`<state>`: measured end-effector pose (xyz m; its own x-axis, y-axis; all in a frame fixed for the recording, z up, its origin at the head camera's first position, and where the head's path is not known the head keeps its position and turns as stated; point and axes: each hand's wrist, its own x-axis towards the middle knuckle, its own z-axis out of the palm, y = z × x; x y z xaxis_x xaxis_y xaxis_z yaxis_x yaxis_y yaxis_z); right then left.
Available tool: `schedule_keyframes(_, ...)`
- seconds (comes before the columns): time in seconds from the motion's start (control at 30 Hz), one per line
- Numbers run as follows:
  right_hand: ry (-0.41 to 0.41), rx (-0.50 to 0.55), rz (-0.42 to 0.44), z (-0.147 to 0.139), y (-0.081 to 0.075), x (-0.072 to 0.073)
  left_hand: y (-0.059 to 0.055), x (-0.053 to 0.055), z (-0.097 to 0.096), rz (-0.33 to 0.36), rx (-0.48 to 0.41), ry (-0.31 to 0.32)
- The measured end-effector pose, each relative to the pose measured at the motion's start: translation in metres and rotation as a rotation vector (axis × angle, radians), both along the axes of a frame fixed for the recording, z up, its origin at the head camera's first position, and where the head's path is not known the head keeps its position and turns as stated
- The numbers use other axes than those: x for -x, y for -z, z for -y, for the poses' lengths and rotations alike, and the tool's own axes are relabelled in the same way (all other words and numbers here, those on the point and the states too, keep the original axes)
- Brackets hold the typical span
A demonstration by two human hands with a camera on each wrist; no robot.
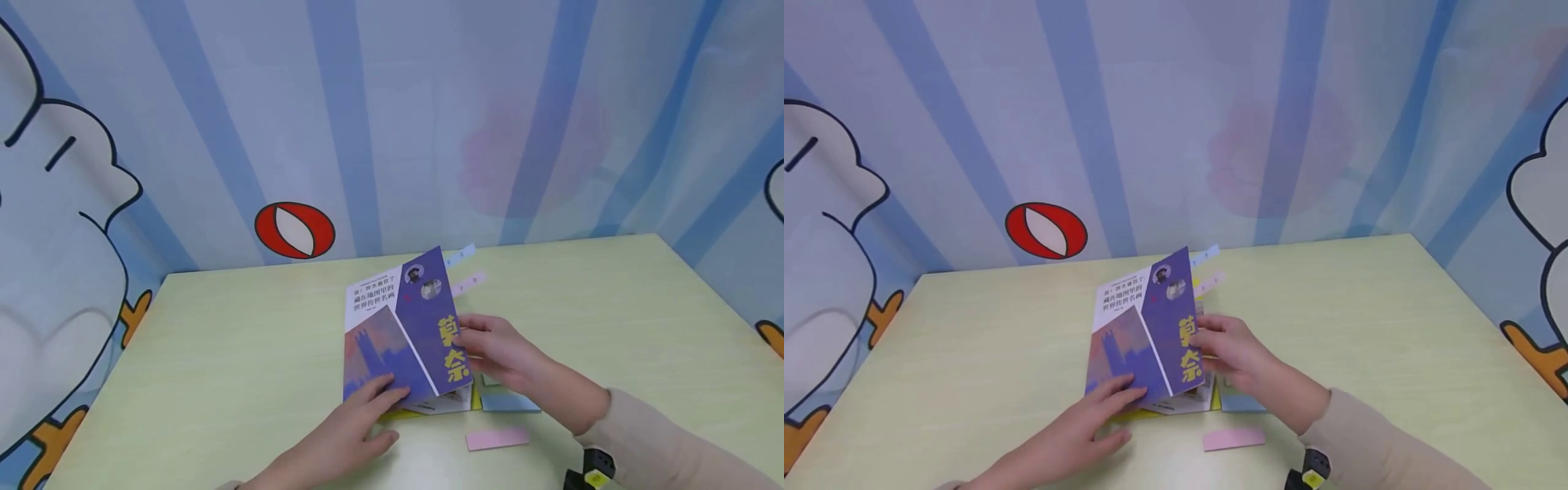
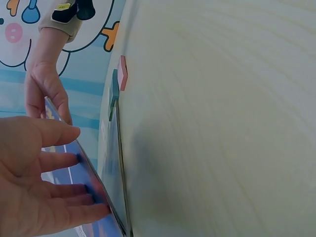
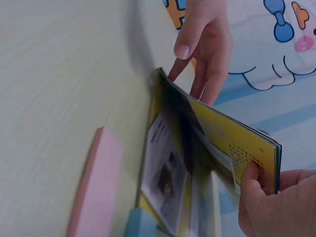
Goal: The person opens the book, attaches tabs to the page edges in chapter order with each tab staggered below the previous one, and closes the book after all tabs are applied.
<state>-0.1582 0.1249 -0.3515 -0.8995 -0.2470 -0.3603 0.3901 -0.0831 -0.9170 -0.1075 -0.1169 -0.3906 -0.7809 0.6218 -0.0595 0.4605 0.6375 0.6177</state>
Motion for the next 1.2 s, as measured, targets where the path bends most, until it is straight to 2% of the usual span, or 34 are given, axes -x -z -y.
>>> schedule_keyframes(0.2,0.014,-0.001,0.045,-0.011,0.013,0.001,0.006,0.000,0.001,-0.118,0.056,0.029)
schedule_keyframes(0.33,0.011,-0.031,0.068,-0.017,0.021,0.001,0.011,-0.001,0.002,-0.159,0.104,0.042)
schedule_keyframes(0.7,-0.111,0.005,0.040,-0.033,0.038,0.003,0.014,-0.001,0.000,-0.202,0.204,0.071)
schedule_keyframes(1.03,-0.109,-0.027,0.062,-0.048,0.035,0.003,0.012,-0.001,-0.001,-0.254,0.234,0.090)
schedule_keyframes(1.2,-0.118,-0.046,0.036,-0.050,0.034,0.004,0.009,0.002,0.000,-0.218,0.259,0.099)
